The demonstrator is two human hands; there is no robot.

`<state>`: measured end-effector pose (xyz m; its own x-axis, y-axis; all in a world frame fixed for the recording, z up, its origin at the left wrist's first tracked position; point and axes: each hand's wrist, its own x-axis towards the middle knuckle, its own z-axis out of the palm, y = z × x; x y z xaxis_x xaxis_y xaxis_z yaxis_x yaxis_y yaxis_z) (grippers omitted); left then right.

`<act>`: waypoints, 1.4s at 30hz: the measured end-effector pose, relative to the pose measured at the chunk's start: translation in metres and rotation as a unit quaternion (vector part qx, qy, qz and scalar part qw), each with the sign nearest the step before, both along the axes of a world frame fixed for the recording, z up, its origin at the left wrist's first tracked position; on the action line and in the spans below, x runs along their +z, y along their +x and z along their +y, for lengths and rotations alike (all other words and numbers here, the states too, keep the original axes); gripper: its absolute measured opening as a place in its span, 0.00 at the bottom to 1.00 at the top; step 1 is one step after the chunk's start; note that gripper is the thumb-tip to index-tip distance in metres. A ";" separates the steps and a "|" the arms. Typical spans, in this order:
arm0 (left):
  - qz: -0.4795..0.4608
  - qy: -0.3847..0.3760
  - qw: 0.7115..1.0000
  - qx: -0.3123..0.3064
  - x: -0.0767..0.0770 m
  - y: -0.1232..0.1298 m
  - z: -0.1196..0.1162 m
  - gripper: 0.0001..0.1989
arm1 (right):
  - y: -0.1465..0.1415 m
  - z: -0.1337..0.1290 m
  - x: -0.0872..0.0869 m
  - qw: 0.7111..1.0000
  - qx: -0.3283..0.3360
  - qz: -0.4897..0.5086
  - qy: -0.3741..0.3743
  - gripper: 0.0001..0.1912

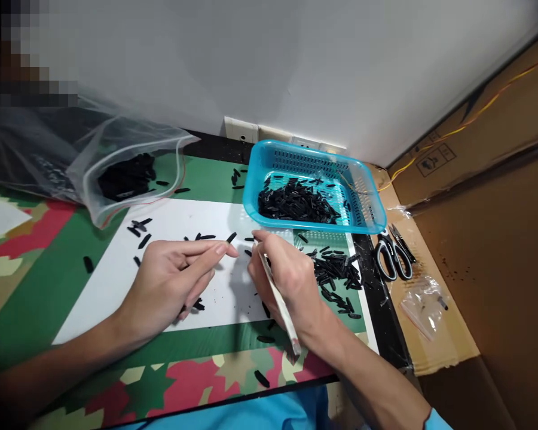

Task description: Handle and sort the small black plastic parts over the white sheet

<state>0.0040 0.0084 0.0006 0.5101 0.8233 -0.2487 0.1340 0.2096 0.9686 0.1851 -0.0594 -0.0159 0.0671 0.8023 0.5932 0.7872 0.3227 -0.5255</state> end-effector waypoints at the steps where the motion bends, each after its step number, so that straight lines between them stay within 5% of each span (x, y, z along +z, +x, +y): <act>1: -0.005 -0.018 1.000 -0.006 0.000 -0.001 0.000 0.19 | 0.001 0.000 0.000 0.999 0.010 0.041 -0.010 0.08; 5: -0.037 -0.045 0.998 -0.015 -0.003 -0.004 0.002 0.24 | 0.000 -0.003 0.005 0.988 0.031 0.148 -0.021 0.07; 13: -0.026 -0.026 0.999 -0.017 -0.007 -0.001 -0.002 0.22 | -0.003 -0.010 0.017 0.971 0.108 0.212 -0.035 0.08; 21: -0.044 0.012 0.999 -0.025 -0.008 -0.004 -0.003 0.19 | -0.006 -0.007 0.020 0.899 0.107 0.405 -0.130 0.05; 42: -0.030 0.088 0.995 -0.047 -0.010 -0.005 -0.009 0.17 | -0.005 -0.007 0.023 0.888 0.099 0.424 -0.146 0.04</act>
